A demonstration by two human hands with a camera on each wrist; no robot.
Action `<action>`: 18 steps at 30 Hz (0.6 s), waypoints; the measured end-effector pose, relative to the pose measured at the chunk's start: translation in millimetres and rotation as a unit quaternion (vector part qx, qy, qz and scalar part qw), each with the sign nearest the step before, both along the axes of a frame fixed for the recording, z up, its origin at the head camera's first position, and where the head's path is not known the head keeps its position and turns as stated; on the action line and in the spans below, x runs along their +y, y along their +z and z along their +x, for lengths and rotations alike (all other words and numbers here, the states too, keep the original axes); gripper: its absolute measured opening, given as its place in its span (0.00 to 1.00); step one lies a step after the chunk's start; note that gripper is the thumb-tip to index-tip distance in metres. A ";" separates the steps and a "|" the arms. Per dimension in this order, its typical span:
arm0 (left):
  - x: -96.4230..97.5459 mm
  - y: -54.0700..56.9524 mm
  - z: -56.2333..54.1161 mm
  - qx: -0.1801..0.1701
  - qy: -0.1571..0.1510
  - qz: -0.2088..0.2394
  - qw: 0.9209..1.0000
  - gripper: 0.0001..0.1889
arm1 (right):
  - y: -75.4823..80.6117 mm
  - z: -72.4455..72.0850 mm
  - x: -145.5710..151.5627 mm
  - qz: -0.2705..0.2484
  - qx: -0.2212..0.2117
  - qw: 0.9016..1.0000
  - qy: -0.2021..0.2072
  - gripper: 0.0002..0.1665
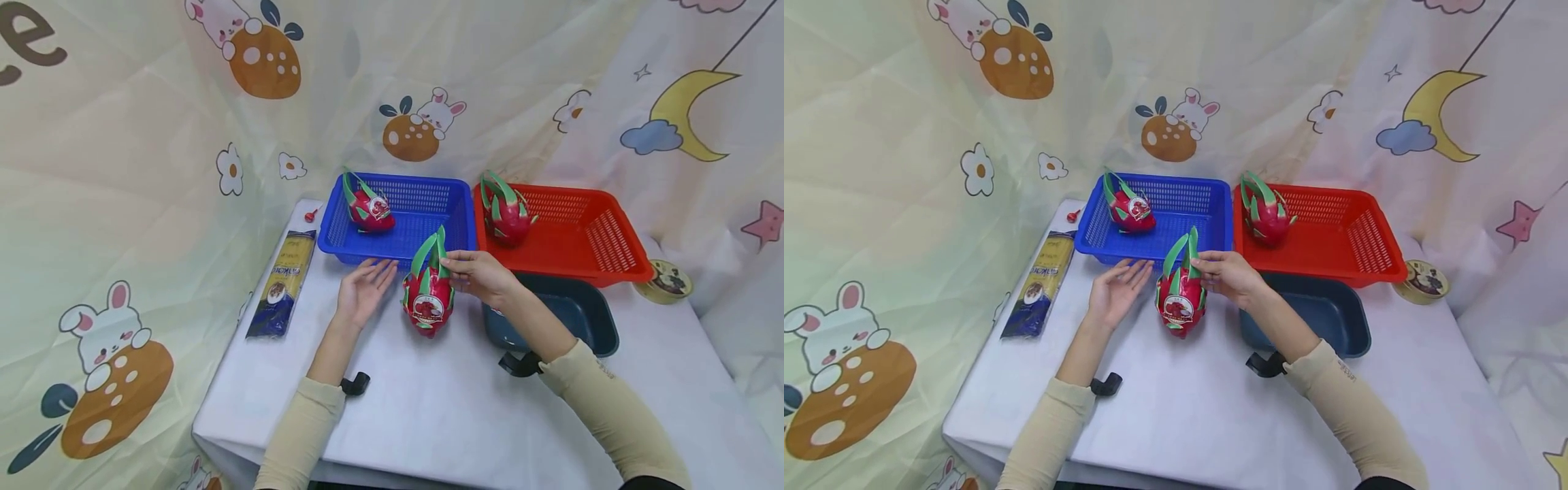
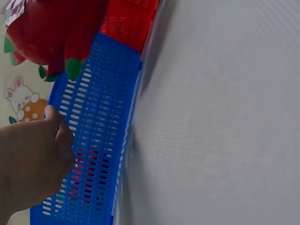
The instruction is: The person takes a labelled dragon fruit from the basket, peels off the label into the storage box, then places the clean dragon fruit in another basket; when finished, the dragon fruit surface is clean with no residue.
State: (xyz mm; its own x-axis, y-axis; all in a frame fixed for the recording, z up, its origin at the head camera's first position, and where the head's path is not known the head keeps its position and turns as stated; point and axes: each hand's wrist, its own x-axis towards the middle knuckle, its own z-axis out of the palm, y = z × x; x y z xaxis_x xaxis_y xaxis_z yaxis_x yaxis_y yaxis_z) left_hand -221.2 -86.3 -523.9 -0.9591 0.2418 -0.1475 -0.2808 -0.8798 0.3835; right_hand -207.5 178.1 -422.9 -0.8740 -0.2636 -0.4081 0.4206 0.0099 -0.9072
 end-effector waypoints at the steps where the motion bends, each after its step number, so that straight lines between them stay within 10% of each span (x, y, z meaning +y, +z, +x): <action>1: 0.7 0.0 -0.1 0.000 0.000 0.001 1.000 0.29 | -4.6 1.4 0.5 -0.001 -0.005 1.000 0.003 0.23; 10: -0.9 -2.7 3.5 -0.009 -0.009 0.006 1.000 0.29 | -43.8 11.5 0.0 0.014 -0.026 1.000 0.010 0.15; 18: 6.6 -2.2 4.1 0.023 -0.023 -0.071 0.997 0.24 | -46.6 12.6 -8.3 0.108 0.055 0.993 -0.007 0.24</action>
State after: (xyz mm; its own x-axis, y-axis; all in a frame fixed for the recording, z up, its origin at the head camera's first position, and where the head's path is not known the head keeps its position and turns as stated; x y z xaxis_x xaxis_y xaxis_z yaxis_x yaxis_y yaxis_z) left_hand -217.2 -79.7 -526.0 -0.9538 0.2662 -0.1393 -0.2994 -0.8020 0.5170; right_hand -194.9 169.8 -469.5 -0.9196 -0.1680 -0.3551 0.3198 0.2047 -0.9251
